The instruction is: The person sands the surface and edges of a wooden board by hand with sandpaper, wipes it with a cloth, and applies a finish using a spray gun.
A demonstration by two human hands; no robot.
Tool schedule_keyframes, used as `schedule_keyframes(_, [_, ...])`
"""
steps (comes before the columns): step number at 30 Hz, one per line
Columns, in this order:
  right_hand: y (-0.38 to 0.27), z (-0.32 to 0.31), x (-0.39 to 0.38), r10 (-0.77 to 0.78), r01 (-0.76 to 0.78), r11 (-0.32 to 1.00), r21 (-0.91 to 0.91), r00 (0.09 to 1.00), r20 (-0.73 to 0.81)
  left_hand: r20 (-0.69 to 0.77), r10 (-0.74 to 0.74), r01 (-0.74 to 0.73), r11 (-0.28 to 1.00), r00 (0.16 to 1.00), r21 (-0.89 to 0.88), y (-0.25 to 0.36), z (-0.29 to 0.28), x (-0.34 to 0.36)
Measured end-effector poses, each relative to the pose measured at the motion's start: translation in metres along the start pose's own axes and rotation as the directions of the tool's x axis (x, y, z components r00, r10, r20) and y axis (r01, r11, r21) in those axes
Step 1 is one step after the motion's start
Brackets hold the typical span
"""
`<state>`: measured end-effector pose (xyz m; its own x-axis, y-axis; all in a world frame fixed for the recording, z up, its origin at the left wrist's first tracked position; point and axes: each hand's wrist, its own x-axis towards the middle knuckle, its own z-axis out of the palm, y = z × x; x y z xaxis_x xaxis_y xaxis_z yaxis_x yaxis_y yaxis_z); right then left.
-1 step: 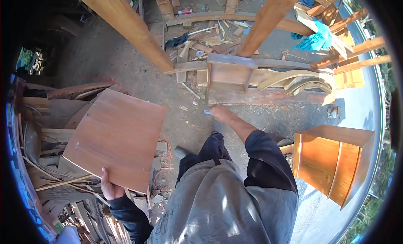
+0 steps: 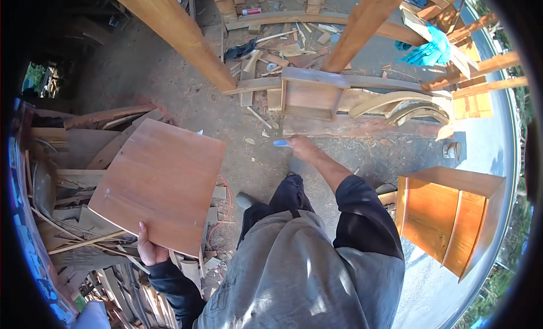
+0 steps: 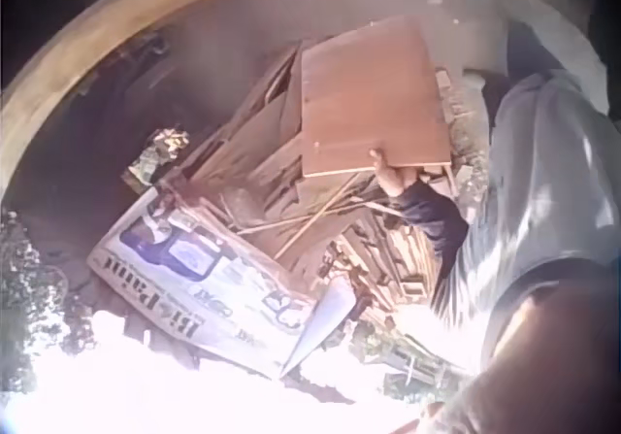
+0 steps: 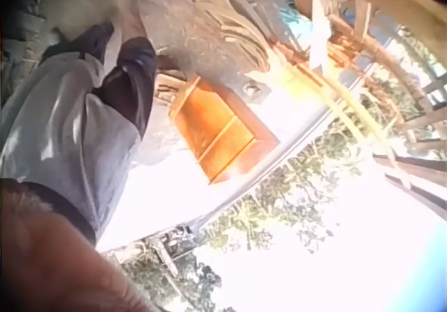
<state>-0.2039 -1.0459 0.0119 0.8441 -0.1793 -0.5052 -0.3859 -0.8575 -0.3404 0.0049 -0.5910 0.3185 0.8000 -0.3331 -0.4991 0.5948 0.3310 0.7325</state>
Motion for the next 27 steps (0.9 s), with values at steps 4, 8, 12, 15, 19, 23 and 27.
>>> schedule_keyframes(4, [0.011, 0.016, -0.037, 0.286, -0.126, 0.907, 0.401, 0.884, -0.37, -0.163, -0.104, 0.101, 0.995, 0.981, -0.023, -0.022, -0.048, 0.018])
schedule_keyframes(8, [-0.024, 0.049, -0.026, 0.436, -0.368, 0.863, 0.347, 0.889, -0.142, -0.354, -0.112, 0.1, 0.994, 0.929, -0.054, -0.047, -0.101, -0.009])
schedule_keyframes(12, [-0.046, 0.101, 0.008, 0.294, -0.204, 0.864, 0.459, 0.947, -0.132, -0.519, -0.064, 0.048, 0.998, 0.852, -0.045, -0.065, -0.153, -0.041])
schedule_keyframes(15, [-0.089, 0.1, 0.014, 0.312, -0.263, 0.855, 0.446, 0.949, -0.038, -0.6, -0.145, 0.04, 0.982, 0.787, -0.186, -0.104, -0.212, -0.077])
schedule_keyframes(19, [-0.087, 0.115, 0.004, 0.315, -0.234, 0.893, 0.383, 0.935, -0.163, -0.672, -0.252, 0.118, 0.964, 0.697, -0.238, -0.133, -0.252, -0.083])
schedule_keyframes(23, [-0.054, 0.093, -0.067, 0.161, -0.12, 0.973, 0.198, 0.964, -0.21, -0.682, -0.29, 0.287, 0.95, 0.671, -0.122, -0.151, -0.325, -0.056])
schedule_keyframes(27, [-0.038, 0.102, -0.146, 0.25, -0.509, 0.45, 0.734, 0.861, 0.443, -0.581, -0.437, 0.494, 0.867, 0.686, -0.068, -0.119, -0.333, 0.015])
